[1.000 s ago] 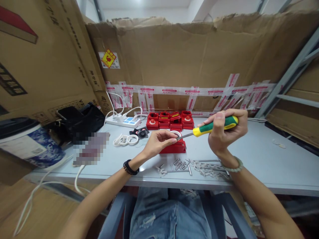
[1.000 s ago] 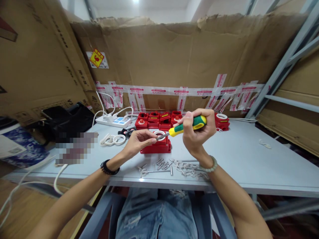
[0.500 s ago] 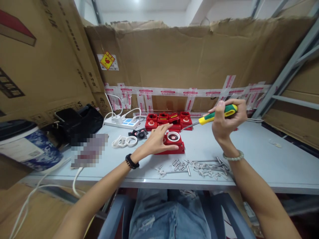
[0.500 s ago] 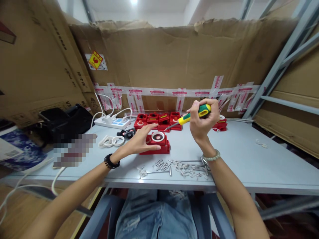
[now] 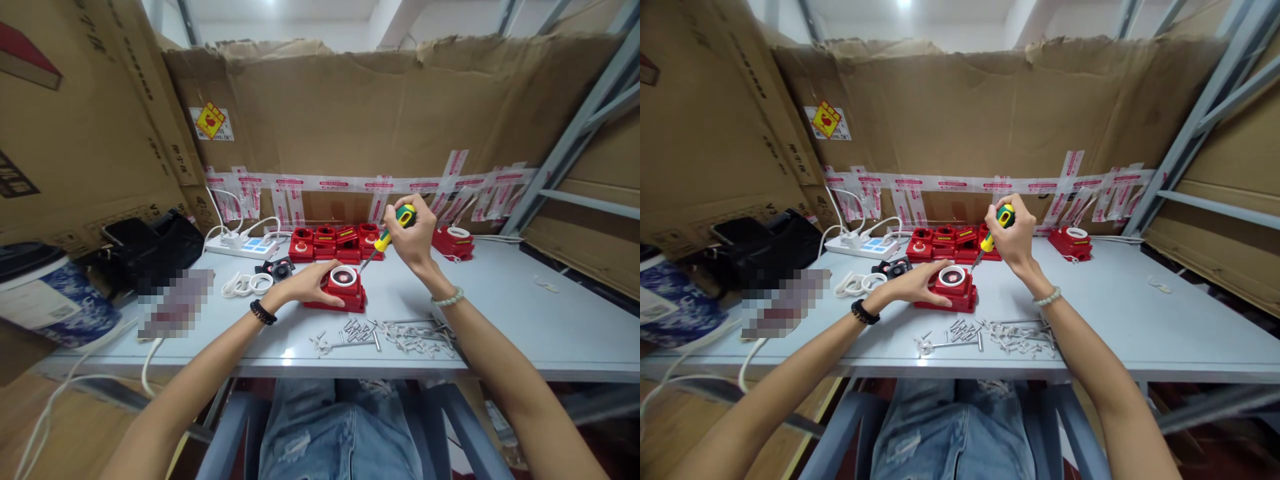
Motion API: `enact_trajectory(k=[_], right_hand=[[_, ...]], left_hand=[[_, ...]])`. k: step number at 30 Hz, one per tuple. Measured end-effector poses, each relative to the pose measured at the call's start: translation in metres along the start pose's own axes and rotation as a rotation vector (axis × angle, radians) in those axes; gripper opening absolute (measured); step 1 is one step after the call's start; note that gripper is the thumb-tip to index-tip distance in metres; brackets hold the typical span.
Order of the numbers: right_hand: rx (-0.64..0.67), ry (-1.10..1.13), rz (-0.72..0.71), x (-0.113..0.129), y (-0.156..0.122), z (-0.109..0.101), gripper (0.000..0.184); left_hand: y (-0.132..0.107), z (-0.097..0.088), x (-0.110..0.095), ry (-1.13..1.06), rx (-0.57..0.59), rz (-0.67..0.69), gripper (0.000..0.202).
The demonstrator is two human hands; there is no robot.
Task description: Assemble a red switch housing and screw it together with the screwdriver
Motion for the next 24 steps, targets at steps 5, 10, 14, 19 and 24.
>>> enact_trajectory(k=[5,10,14,19,24], right_hand=[[0.019,-0.007,-0.008,0.003,-0.001,0.004,0.015],[0.018,-0.046,-0.03,0.01,-0.002,0.006,0.014],[0.028,-0.049,-0.037,0.012,-0.002,0.007,0.012],[0.025,-0.053,-0.057,0.015,-0.002,0.007,0.013],[0.043,-0.058,-0.055,0.015,-0.002,0.008,0.013]], left_hand=[[0.0,0.0,0.001,0.027,-0.012,-0.012,0.082],[-0.001,-0.001,-0.003,-0.009,-0.023,0.033,0.077],[-0.001,0.0,-0.003,-0.007,-0.015,0.035,0.078],[-0.001,0.001,-0.003,0.02,-0.011,0.027,0.079],[-0.001,0.001,-0.003,0.002,-0.015,0.035,0.077]])
Point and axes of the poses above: each hand's wrist, its own y-axis towards the middle knuckle, its own z-axis out of the palm, x = y × z, the point moved 9 cm from there along y, towards the middle knuckle, and after that the axes turned 10 degrees about x, right-handed, at the moved point
